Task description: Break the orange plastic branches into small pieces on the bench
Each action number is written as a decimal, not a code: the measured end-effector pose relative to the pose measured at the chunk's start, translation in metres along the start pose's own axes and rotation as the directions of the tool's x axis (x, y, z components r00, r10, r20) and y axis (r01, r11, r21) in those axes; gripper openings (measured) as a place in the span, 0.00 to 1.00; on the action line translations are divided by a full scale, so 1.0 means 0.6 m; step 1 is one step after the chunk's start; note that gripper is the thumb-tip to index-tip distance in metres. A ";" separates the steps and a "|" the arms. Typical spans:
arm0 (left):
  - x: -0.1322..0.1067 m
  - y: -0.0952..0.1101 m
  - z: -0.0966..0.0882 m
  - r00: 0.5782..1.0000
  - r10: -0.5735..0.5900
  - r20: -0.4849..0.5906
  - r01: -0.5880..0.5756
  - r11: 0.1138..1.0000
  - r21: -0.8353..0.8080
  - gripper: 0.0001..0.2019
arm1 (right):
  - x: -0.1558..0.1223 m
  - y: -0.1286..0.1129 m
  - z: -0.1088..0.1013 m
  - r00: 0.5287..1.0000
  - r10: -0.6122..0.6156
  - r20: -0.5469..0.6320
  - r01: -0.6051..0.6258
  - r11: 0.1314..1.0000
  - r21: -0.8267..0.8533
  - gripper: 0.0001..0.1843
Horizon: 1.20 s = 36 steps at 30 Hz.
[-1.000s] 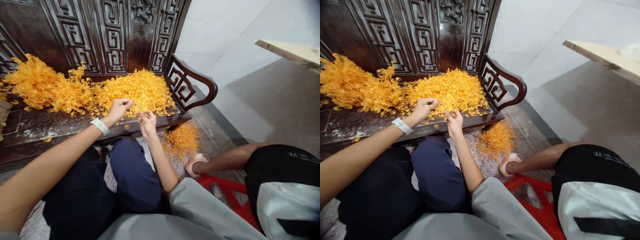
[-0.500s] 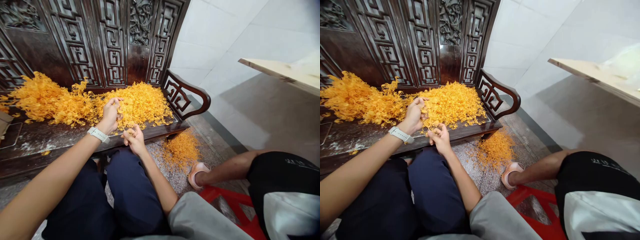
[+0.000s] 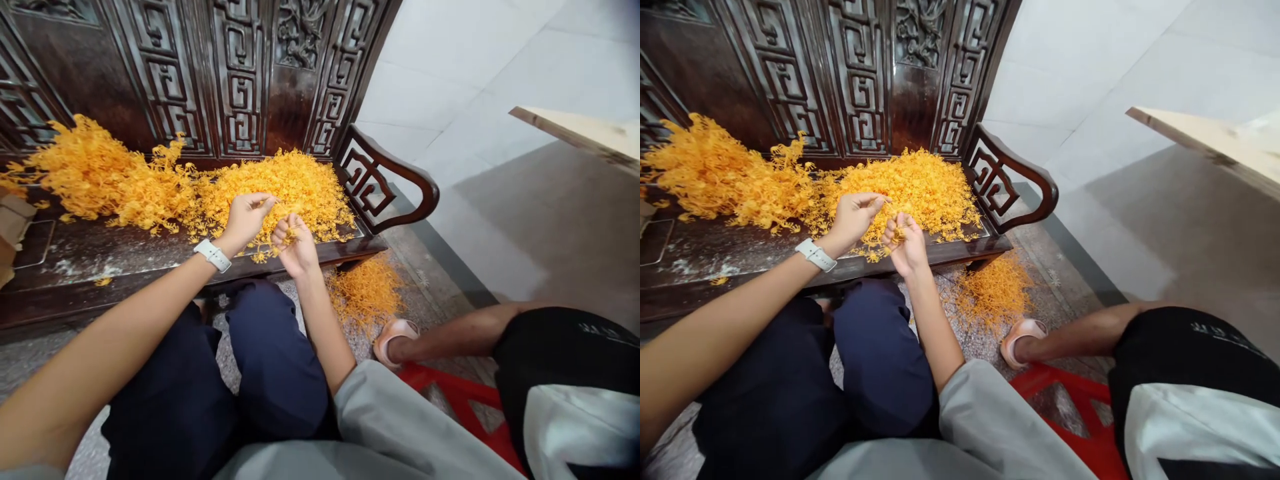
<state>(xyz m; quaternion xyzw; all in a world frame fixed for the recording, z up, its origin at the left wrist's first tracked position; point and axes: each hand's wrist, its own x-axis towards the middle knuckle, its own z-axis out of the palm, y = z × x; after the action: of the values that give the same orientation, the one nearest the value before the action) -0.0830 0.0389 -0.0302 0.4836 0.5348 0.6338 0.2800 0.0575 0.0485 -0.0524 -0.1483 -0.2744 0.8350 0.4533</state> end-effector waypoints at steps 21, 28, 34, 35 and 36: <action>0.035 -0.008 0.014 0.874 -0.382 -0.299 0.294 0.908 -0.298 0.13 | -0.144 0.047 0.058 0.985 -0.146 0.093 0.172 0.891 -0.420 0.29; 0.037 -0.024 -0.093 0.802 -0.556 -0.218 0.421 0.785 -0.455 0.13 | -0.147 -0.005 0.033 0.898 -0.199 0.393 0.385 0.788 -0.481 0.21; 0.017 -0.028 -0.104 0.879 -0.476 0.019 0.441 0.799 -0.409 0.10 | 0.121 -0.061 -0.033 0.926 -0.352 0.135 0.202 0.161 -0.966 0.49; 0.016 -0.024 -0.102 0.886 -0.462 0.043 0.441 0.811 -0.385 0.10 | 0.141 -0.053 -0.035 0.943 -0.320 0.093 0.161 0.193 -0.968 0.53; 0.015 -0.022 -0.098 0.890 -0.452 0.064 0.443 0.823 -0.356 0.10 | 0.152 -0.041 -0.034 0.960 -0.274 0.061 0.148 0.306 -0.940 0.54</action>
<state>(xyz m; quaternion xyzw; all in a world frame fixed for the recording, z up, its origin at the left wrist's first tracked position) -0.1423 0.0265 -0.0372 0.2773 0.5107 0.6433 0.4984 0.0346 0.1422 -0.0545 -0.3900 -0.6951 0.4483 0.4047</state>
